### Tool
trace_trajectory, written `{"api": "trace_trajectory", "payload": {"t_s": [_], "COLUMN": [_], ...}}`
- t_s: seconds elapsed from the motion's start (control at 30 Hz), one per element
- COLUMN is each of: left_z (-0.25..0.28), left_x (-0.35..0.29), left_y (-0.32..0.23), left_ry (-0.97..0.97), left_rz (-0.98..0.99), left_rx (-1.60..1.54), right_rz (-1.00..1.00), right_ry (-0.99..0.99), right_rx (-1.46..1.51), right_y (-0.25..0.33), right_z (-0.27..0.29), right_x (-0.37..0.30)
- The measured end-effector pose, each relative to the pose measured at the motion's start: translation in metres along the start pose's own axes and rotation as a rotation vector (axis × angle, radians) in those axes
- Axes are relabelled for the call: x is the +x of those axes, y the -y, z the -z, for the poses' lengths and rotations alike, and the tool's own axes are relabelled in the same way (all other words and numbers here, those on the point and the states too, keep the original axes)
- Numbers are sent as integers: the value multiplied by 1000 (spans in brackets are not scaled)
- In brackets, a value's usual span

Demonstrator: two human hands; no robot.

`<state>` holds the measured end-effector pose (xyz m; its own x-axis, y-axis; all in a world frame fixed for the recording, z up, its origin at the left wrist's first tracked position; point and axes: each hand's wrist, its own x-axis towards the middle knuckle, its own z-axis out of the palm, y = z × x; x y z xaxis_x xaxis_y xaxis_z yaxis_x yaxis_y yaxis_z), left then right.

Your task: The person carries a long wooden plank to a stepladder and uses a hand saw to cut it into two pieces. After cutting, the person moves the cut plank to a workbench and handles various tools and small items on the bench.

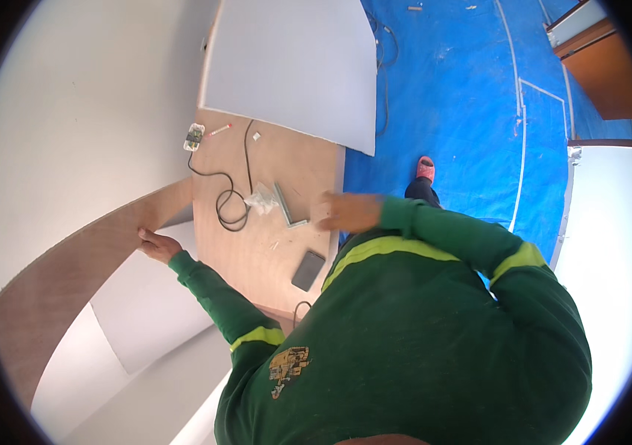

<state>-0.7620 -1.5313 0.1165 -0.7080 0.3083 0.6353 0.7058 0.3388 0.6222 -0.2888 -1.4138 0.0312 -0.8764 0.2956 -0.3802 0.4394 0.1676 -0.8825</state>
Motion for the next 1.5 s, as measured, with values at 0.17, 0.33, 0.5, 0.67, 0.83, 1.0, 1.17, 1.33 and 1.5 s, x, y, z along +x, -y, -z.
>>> {"api": "trace_trajectory", "payload": {"t_s": [0.17, 0.33, 0.5, 0.67, 0.83, 1.0, 1.17, 1.33, 1.5], "left_z": [30, 28, -45, -120, -278, -366, -464, -506, -533], "left_x": [10, -8, -21, -99, -162, -71, -1, 40, 24], "left_y": [32, -16, -2, 101, 22, -34, -9, 46, 55], "left_ry": [-45, -173, -405, 311, 365, 351, 533, 936, 1048], "left_rz": [23, 219, 533, -62, 687, 425, 451, 535, 518], "left_rx": [124, -174, -247, 420, -321, -53, 235, 419, 456], "right_rz": [-123, -513, -773, -1092, -780, -863, -801, -1118, -1135], "right_ry": [-112, -667, -856, -807, 103, -199, -286, -736, -703], "right_rx": [92, 109, -138, 744, -599, -69, -58, 706, 626], "right_y": [-128, -236, -397, -428, -483, -460, -410, -219, -186], "right_z": [80, 152, 158, 102, -9, -22, -16, 105, 96], "right_x": [-130, -253, -366, -394, -482, -423, -406, -277, -258]}}
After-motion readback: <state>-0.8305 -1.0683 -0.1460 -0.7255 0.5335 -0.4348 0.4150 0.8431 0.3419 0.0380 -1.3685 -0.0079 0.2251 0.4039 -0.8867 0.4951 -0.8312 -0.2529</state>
